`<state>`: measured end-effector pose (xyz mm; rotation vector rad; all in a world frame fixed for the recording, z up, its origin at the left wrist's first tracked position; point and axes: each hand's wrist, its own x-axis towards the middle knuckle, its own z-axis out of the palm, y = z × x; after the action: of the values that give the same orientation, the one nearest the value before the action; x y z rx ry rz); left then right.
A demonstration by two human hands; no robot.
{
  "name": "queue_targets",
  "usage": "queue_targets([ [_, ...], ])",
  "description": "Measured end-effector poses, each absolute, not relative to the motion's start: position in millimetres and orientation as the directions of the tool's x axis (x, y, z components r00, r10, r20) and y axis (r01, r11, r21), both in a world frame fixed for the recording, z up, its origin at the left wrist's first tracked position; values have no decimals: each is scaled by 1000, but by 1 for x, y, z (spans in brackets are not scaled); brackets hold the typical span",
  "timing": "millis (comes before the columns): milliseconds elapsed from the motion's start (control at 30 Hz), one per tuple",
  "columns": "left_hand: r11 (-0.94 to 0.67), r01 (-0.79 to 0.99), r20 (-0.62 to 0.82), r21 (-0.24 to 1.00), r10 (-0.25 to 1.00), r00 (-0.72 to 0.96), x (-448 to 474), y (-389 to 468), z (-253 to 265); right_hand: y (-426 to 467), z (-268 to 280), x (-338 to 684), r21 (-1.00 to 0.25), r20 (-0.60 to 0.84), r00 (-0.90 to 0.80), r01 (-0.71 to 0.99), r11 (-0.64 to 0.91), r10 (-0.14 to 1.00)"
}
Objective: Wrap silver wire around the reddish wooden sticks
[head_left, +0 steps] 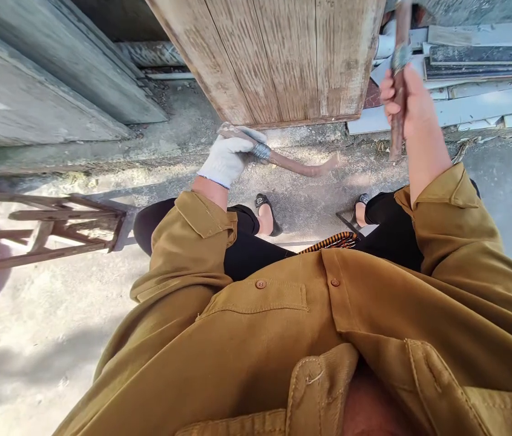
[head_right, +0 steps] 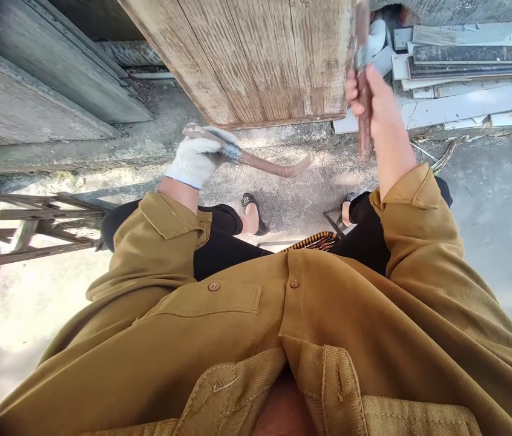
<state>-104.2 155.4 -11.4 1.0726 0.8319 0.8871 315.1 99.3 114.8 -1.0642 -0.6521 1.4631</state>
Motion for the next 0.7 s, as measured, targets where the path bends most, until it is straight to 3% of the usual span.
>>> queue_targets([
  [100,281,-208,-223,937,939,260,-91,156,-30,85,153,310,-797,-159,29,-594,-111,987],
  [200,336,-256,-330,906,942,66,-78,155,-43,67,172,300,-826,-80,-34,-558,-85,996],
  [300,474,-259,-505,841,861,-62,-70,155,-54,56,177,293,-896,9,-64,-444,-21,998],
  [467,691,-169,-690,703,720,76,-58,141,-76,56,163,269,-953,90,-161,-299,38,983],
  [633,681,-206,-674,703,730,114,-36,117,-79,67,145,236,-927,78,-278,-374,-33,957],
  [700,612,-187,-593,769,791,151,-23,111,-71,71,143,229,-919,48,-287,-387,-70,957],
])
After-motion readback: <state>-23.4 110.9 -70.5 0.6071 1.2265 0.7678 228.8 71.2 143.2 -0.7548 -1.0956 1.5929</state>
